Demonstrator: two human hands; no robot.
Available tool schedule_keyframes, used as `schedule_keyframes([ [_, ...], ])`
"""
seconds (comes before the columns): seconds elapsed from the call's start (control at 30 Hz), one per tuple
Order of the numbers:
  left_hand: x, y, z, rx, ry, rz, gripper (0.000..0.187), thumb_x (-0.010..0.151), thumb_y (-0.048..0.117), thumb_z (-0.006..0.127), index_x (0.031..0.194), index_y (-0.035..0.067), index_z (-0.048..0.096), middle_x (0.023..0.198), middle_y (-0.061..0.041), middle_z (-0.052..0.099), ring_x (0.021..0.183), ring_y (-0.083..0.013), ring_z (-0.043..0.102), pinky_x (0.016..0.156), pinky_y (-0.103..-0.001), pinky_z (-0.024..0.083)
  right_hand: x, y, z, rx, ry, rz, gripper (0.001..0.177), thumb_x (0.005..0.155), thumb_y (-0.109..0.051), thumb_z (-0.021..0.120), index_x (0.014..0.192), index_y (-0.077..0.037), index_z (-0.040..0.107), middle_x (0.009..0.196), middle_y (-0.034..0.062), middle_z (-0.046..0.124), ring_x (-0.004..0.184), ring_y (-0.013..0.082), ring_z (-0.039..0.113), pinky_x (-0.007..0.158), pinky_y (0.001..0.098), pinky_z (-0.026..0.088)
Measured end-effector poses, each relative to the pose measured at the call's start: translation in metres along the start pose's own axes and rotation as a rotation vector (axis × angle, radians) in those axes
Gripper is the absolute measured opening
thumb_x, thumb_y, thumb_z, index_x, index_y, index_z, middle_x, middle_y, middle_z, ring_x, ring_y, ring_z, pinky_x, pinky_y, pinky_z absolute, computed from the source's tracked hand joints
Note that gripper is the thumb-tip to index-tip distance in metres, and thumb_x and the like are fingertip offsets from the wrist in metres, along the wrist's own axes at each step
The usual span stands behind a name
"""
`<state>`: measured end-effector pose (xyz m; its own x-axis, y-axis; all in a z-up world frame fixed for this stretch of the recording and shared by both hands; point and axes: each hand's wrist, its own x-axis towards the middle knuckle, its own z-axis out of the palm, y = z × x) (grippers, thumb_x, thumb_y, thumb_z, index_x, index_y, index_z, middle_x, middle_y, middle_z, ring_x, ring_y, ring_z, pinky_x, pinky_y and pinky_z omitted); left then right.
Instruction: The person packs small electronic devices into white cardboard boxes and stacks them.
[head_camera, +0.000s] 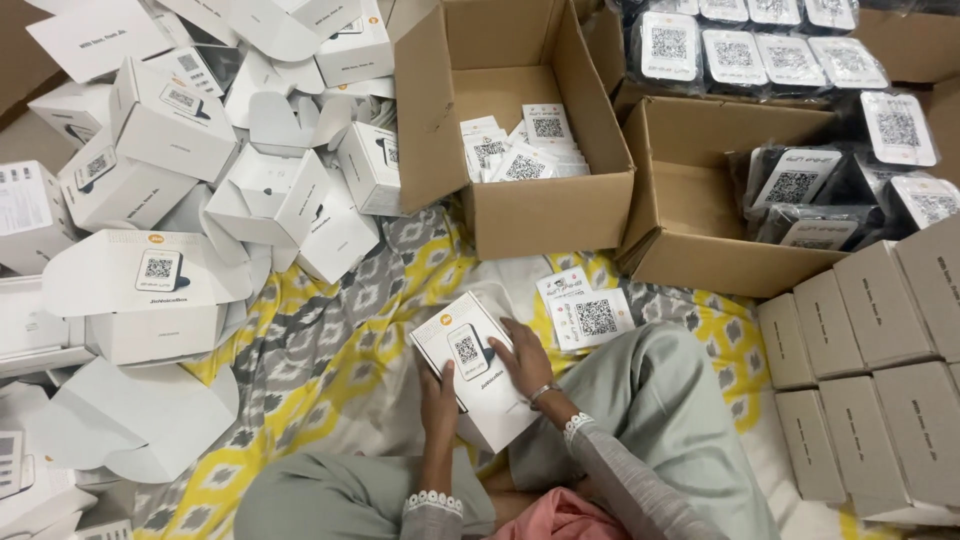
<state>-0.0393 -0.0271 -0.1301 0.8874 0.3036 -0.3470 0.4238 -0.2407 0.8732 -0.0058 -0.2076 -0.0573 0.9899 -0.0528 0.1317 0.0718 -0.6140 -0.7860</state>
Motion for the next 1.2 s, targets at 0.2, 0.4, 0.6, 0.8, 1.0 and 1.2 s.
schedule_keyframes([
  [0.2,-0.026,-0.015,0.028,-0.388,-0.049,-0.123,0.091,0.094,0.050,0.061,0.161,0.006,0.017,0.159,-0.019,0.037,0.143,-0.0325,0.044,0.114,-0.042,0.037,-0.005,0.008,0.004,0.120,-0.044,0.082,0.044,0.101,-0.039,0.057,0.126,-0.004,0.067,0.124,0.0180,0.071,0.116,0.0330,0.066,0.101,0.0390,0.050],
  [0.4,-0.045,0.027,-0.011,-0.821,-0.105,-0.273,0.072,0.093,0.036,0.062,0.155,0.004,0.042,0.153,-0.021,0.053,0.133,-0.0323,0.054,0.106,-0.043,0.045,-0.012,0.007,0.009,0.427,-0.471,0.406,0.086,0.097,-0.049,0.060,0.160,-0.006,0.021,0.158,0.0205,0.042,0.143,0.0267,0.044,0.116,0.0351,0.038],
  [0.6,-0.064,0.107,-0.082,-0.807,-0.357,-0.324,0.072,0.092,0.029,0.064,0.157,0.012,0.039,0.160,-0.005,0.046,0.144,-0.0194,0.043,0.115,-0.034,0.032,0.002,-0.065,-0.062,0.714,-0.631,0.581,0.096,0.092,-0.053,0.062,0.162,-0.007,0.015,0.168,0.0181,0.027,0.153,0.0287,0.035,0.121,0.0356,0.029],
  [0.8,-0.066,0.162,-0.103,-0.777,-0.434,-0.100,0.070,0.097,0.037,0.057,0.159,0.012,0.034,0.171,-0.001,0.026,0.157,-0.0128,0.017,0.123,-0.033,0.009,0.039,-0.103,-0.067,0.713,-0.541,0.556,0.084,0.092,-0.051,0.060,0.161,-0.015,0.027,0.166,0.0063,0.030,0.155,0.0231,0.024,0.121,0.0409,0.031],
  [1.0,-0.049,0.174,-0.091,-0.652,-0.375,0.034,0.072,0.098,0.053,0.046,0.159,0.015,0.038,0.171,-0.004,0.028,0.159,-0.0175,0.016,0.124,-0.036,0.007,0.061,-0.101,-0.055,0.596,-0.423,0.174,0.057,0.101,-0.046,0.046,0.137,-0.006,0.065,0.146,0.0109,0.062,0.139,0.0219,0.052,0.116,0.0333,0.034],
  [1.2,-0.045,0.172,-0.090,-0.355,-0.281,0.138,0.072,0.096,0.065,0.032,0.155,0.025,0.042,0.167,-0.002,0.034,0.154,-0.0226,0.026,0.123,-0.041,0.019,0.080,-0.095,-0.054,0.466,-0.396,0.142,0.056,0.107,-0.042,0.035,0.119,-0.004,0.075,0.105,0.0118,0.082,0.102,0.0216,0.073,0.097,0.0301,0.052],
])
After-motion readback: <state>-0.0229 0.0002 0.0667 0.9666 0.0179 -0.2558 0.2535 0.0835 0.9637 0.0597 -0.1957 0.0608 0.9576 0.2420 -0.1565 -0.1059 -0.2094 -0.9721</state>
